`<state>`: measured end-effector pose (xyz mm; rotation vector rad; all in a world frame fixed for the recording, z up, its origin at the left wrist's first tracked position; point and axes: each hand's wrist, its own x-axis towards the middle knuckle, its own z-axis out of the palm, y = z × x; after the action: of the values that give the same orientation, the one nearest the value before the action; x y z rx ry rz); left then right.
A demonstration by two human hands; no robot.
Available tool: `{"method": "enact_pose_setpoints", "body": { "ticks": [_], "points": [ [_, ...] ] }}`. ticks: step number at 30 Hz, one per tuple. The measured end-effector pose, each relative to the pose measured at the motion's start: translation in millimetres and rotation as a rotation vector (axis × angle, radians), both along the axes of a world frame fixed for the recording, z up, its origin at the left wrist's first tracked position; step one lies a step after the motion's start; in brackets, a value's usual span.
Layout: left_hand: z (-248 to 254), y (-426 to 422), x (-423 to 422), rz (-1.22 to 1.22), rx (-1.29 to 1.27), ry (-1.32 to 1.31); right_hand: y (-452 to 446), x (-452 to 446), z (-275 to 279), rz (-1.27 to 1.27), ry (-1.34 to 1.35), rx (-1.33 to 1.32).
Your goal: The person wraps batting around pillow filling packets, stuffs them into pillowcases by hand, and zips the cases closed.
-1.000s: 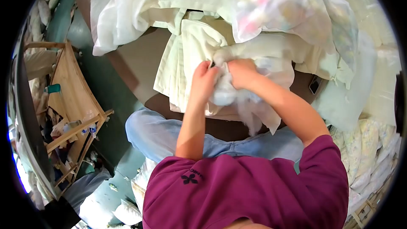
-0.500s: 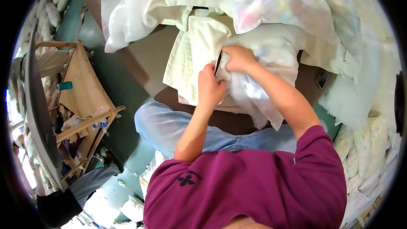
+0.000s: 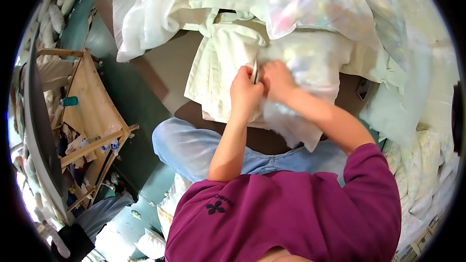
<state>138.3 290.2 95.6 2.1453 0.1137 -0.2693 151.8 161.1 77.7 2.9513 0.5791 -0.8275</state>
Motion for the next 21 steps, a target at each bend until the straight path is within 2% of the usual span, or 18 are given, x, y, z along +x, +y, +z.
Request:
{"method": "enact_pose_setpoints", "body": {
  "ticks": [3,4,5,7,8,9,10,11,14,16,18,21],
  "points": [
    [1.1,-24.1,4.1,-0.069,-0.023,-0.033,-5.3,-21.6,-56.2,-0.023,-0.385,0.134],
    [0.7,-37.3,-0.4,-0.124,0.02,-0.045,-10.3,-18.8,-55.2,-0.317,-0.515,0.564],
    [-0.3,-50.4,-9.4,-0.182,0.062,-0.049,-27.6,-17.3,-51.3,-0.605,-0.274,0.986],
    [-15.5,-69.2,-37.0,-0.315,-0.133,-0.18,-37.9,-5.3,-46.1,-0.721,-0.358,1.189],
    [-22.9,-78.0,-50.6,-0.376,-0.23,-0.257,-38.0,9.8,-45.6,-0.649,-0.409,0.97],
    [-17.7,-88.1,-65.5,-0.27,-0.06,-0.491,-34.7,27.8,-44.6,-0.566,-0.455,0.753],
    [-19.2,-84.8,-69.7,-0.279,-0.07,-0.529,-31.7,36.6,-43.6,-0.474,-0.494,0.536],
    [-21.6,-78.0,-71.5,-0.29,-0.077,-0.569,-30.9,37.3,-43.6,-0.46,-0.515,0.583],
    [-35.1,-39.1,-82.3,-0.298,-0.611,-0.318,-36.4,29.0,-49.1,-0.463,-0.593,0.737],
    [-42.5,-2.6,-91.6,-0.212,-0.364,-0.533,-43.9,17.2,-52.0,-0.467,-0.574,0.751],
    [-59.7,28.1,-103.1,0.007,-0.329,-0.48,-46.9,1.2,-36.6,-0.501,-0.575,0.808],
    [-72.7,72.7,-117.2,0.243,-0.316,-0.087,-51.6,-45.4,5.4,-0.509,-0.782,1.016]
  ]
}}
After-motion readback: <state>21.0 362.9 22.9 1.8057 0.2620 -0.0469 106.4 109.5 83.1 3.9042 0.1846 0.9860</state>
